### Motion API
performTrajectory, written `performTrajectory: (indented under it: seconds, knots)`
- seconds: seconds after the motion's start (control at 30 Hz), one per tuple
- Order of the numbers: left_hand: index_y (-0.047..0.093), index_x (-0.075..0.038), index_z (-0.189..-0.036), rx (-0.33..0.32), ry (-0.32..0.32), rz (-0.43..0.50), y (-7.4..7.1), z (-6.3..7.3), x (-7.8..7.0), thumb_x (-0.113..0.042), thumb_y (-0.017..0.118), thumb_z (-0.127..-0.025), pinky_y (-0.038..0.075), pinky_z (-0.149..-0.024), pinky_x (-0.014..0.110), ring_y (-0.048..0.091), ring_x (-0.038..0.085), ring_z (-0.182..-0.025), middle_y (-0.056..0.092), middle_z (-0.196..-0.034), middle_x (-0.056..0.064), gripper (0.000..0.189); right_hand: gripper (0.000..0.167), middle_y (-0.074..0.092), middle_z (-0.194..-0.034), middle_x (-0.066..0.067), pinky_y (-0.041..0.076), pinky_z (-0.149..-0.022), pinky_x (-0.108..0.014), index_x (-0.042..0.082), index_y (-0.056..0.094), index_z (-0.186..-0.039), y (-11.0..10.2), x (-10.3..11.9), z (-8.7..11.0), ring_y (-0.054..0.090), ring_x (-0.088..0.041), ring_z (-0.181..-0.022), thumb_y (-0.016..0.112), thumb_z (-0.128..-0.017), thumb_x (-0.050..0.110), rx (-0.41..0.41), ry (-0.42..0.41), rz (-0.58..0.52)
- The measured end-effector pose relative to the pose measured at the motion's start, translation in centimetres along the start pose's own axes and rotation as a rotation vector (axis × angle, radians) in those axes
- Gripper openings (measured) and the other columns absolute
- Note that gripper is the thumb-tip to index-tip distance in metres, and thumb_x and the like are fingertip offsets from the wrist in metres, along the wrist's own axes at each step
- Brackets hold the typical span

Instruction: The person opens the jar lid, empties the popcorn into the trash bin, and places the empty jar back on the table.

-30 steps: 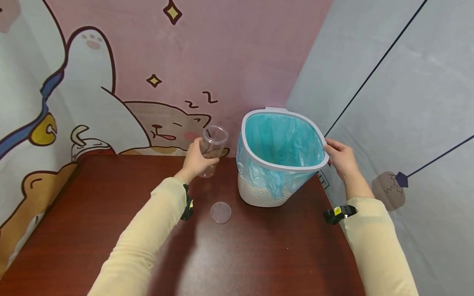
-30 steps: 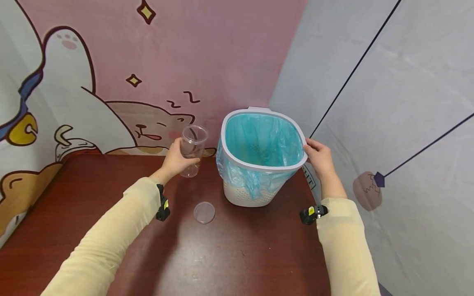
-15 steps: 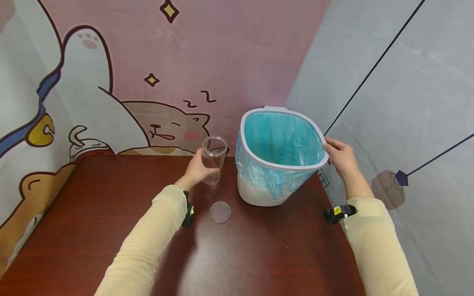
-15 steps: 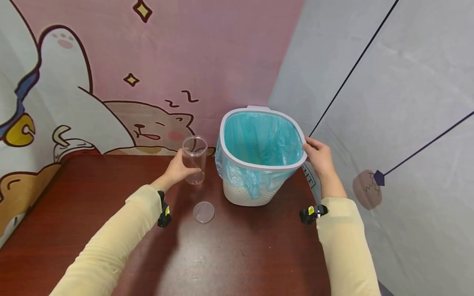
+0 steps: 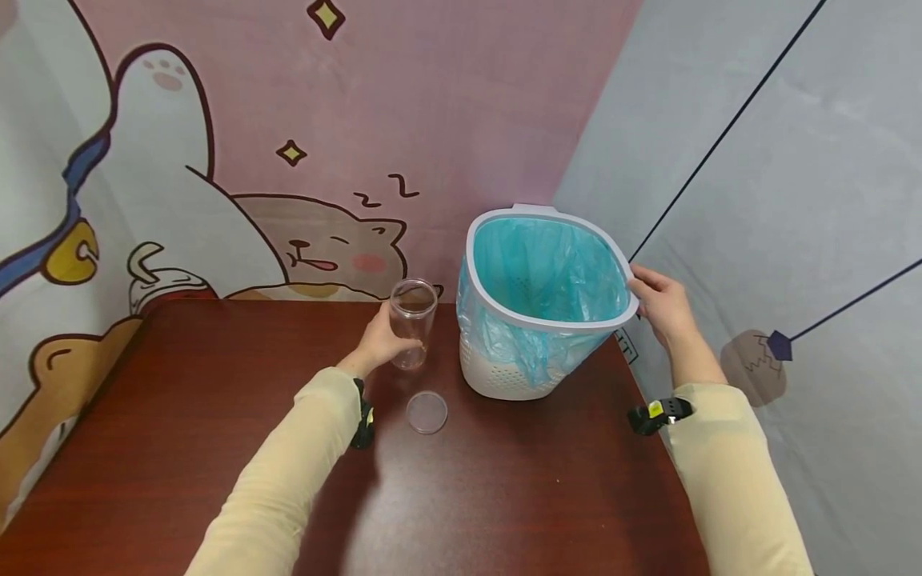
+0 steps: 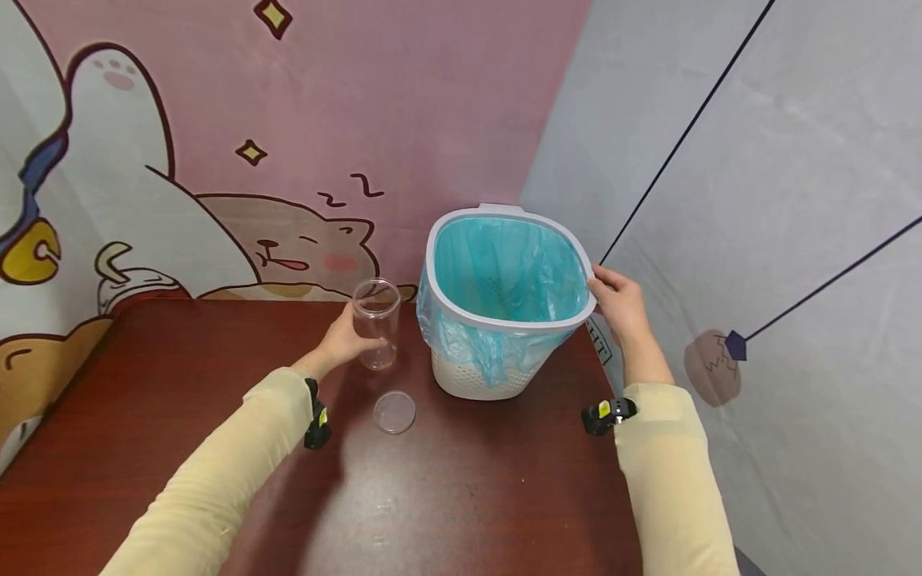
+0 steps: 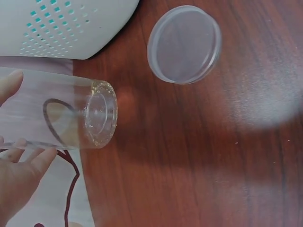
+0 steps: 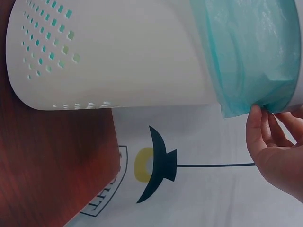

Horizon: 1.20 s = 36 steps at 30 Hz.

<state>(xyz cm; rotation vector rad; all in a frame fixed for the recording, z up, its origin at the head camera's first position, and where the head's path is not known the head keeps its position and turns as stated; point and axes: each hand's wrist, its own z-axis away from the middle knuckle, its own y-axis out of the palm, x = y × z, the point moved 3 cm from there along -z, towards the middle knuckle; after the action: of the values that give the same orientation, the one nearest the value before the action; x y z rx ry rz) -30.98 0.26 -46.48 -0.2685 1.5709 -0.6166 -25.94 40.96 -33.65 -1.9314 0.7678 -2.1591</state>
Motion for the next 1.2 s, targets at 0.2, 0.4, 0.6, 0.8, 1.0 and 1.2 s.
performTrajectory:
  seconds: [0.2, 0.4, 0.6, 0.8, 1.0, 1.2]
  knots:
    - [0.028, 0.003, -0.137, 0.005, -0.003, 0.013, 0.6, -0.1, 1.1, -0.010, 0.078, -0.071, 0.034, -0.107, 0.047, 0.043, 0.038, -0.126, 0.047, -0.132, 0.024, 0.084, 0.054, 0.036, -0.144, -0.020, 0.044, -0.071, -0.006, 0.007, 0.034, -0.144, -0.1, 0.1, 0.0, 0.048, 0.005, -0.092, 0.041, -0.098, 0.033, 0.000, 0.009, 0.018]
    - [0.029, 0.004, -0.136, -0.013, 0.010, 0.024, 0.7, -0.1, 1.4, -0.009, 0.079, -0.069, 0.033, -0.108, 0.048, 0.043, 0.038, -0.126, 0.047, -0.132, 0.025, 0.084, 0.054, 0.035, -0.146, -0.020, 0.044, -0.071, -0.006, 0.008, 0.034, -0.145, -0.1, 0.0, -0.2, 0.048, 0.004, -0.093, 0.041, -0.098, 0.034, -0.008, 0.022, 0.013]
    - [0.029, 0.003, -0.135, -0.015, -0.025, 0.048, 0.5, 0.1, 1.8, -0.008, 0.079, -0.068, 0.032, -0.108, 0.048, 0.041, 0.039, -0.128, 0.045, -0.134, 0.025, 0.085, 0.054, 0.035, -0.146, -0.018, 0.044, -0.072, -0.007, 0.010, 0.034, -0.145, -0.1, -0.2, -0.4, 0.048, 0.004, -0.095, 0.041, -0.098, 0.035, -0.007, 0.033, 0.025]
    - [0.023, 0.002, -0.137, -0.006, -0.067, 0.039, 0.3, 0.3, 2.7, -0.008, 0.078, -0.071, 0.032, -0.107, 0.050, 0.040, 0.041, -0.128, 0.041, -0.136, 0.028, 0.087, 0.054, 0.035, -0.146, -0.020, 0.045, -0.072, -0.007, 0.008, 0.034, -0.145, 0.0, -0.3, -0.4, 0.049, 0.004, -0.093, 0.041, -0.098, 0.034, 0.001, 0.022, 0.005]
    - [0.022, 0.004, -0.134, -0.011, -0.098, 0.064, 0.2, 0.7, 3.1, -0.005, 0.075, -0.073, 0.032, -0.107, 0.050, 0.041, 0.042, -0.127, 0.042, -0.134, 0.030, 0.082, 0.054, 0.035, -0.145, -0.021, 0.046, -0.071, -0.008, 0.007, 0.034, -0.144, 0.2, -0.3, -0.3, 0.050, 0.007, -0.089, 0.043, -0.097, 0.033, 0.004, 0.008, -0.011]
    - [0.018, 0.008, -0.139, 0.010, -0.112, 0.080, 0.4, 0.7, 3.5, -0.005, 0.077, -0.069, 0.029, -0.109, 0.050, 0.037, 0.043, -0.129, 0.037, -0.138, 0.032, 0.092, 0.056, 0.037, -0.146, -0.018, 0.046, -0.073, -0.010, 0.009, 0.035, -0.144, -0.1, -0.2, -0.2, 0.052, -0.003, -0.099, 0.035, -0.099, 0.041, -0.026, 0.028, 0.078]
